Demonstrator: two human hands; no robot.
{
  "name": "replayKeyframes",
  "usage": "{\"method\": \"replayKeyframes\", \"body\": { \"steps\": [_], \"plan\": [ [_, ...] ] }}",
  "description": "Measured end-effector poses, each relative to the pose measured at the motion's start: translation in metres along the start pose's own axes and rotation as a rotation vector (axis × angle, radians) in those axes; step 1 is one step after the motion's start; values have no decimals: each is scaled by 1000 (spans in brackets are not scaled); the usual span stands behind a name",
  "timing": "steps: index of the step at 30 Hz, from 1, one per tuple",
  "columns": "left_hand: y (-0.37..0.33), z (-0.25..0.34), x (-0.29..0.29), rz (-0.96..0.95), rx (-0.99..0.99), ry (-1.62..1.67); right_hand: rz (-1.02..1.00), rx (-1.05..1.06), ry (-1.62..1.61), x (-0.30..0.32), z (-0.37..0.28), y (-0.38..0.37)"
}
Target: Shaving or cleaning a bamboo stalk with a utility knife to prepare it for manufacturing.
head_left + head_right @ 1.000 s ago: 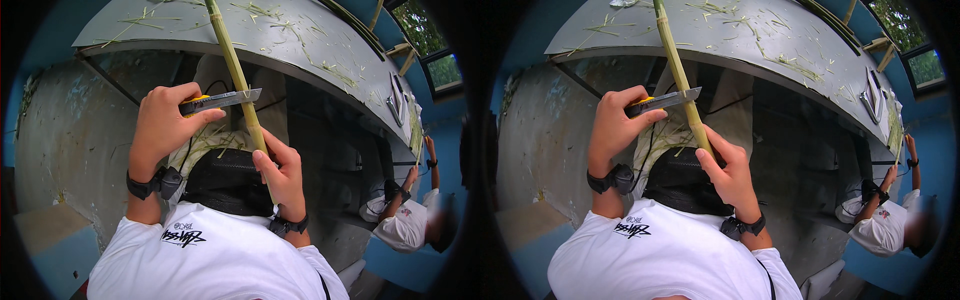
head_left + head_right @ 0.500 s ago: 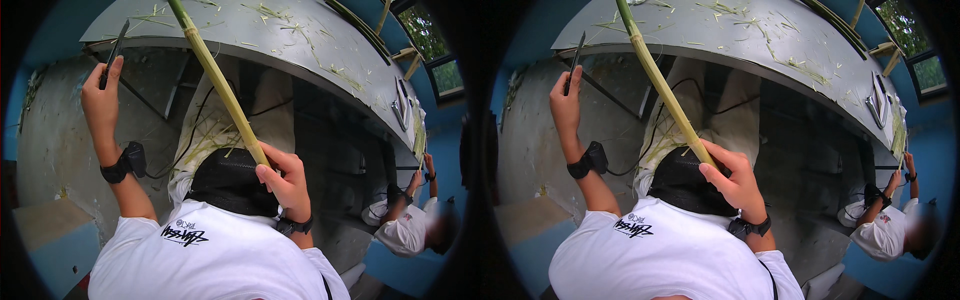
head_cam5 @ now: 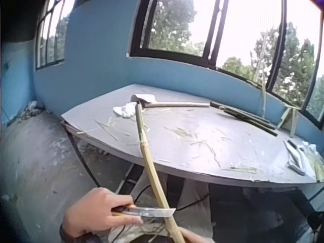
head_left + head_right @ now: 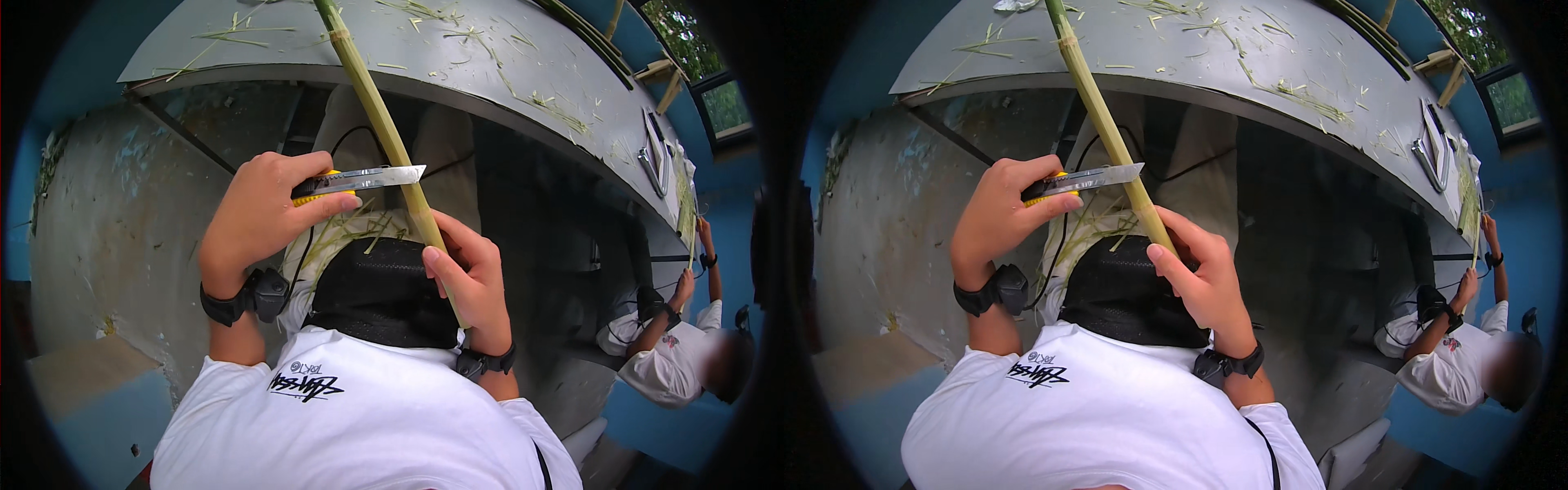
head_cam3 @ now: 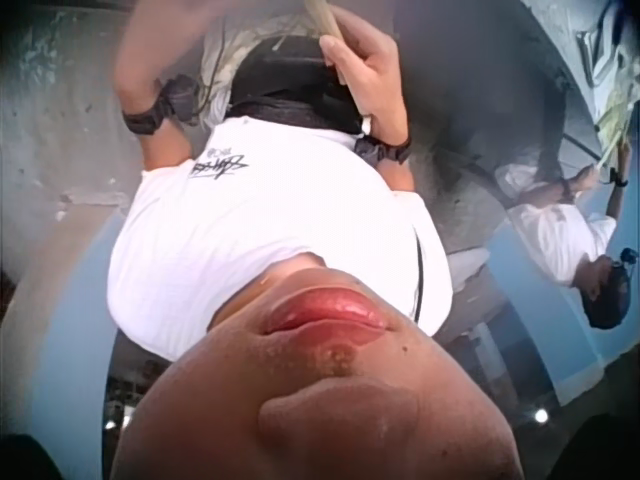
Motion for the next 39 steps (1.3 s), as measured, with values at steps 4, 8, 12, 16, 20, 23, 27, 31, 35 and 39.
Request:
{"method": "replayKeyframes", "body": {
  "steps": [4,8,12,16,20,23,27,31,35,39],
  "plan": [
    [2,2,-3,-57,32,-7,1,9,0,-3,0,-2],
    [3,4,-10,-124,33,-39,30,10,-27,-5,-1,-3],
    [3,6,-17,-174,33,-34,30,13,-18,-4,0,-2],
    [1,7,-20,-165,1,-27,29,14,-3,-3,1,-2],
    [1,7,-19,-157,-6,-45,29,21,1,-2,2,-2],
    [0,8,-16,-140,3,-68,18,49,18,-4,-1,-3],
    [0,9,-12,-88,-30,-99,-3,41,28,-4,-5,-3],
    [0,11,-8,-46,-46,-136,2,50,34,-5,-7,-3],
    [0,9,-6,-25,-65,-149,-9,59,61,-6,-8,-5],
    [-1,9,-4,-32,-58,-166,-11,68,76,-8,-10,-8]
  ]
}}
Point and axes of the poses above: each hand's wrist, its own y-axis away from the middle knuckle, its own x-axis out of the back of the hand, z = x × y, the point moved 8 cm from there along -y, towards the middle knuckle, and after that the axes turned 4 degrees about x, right-handed, at the moved point
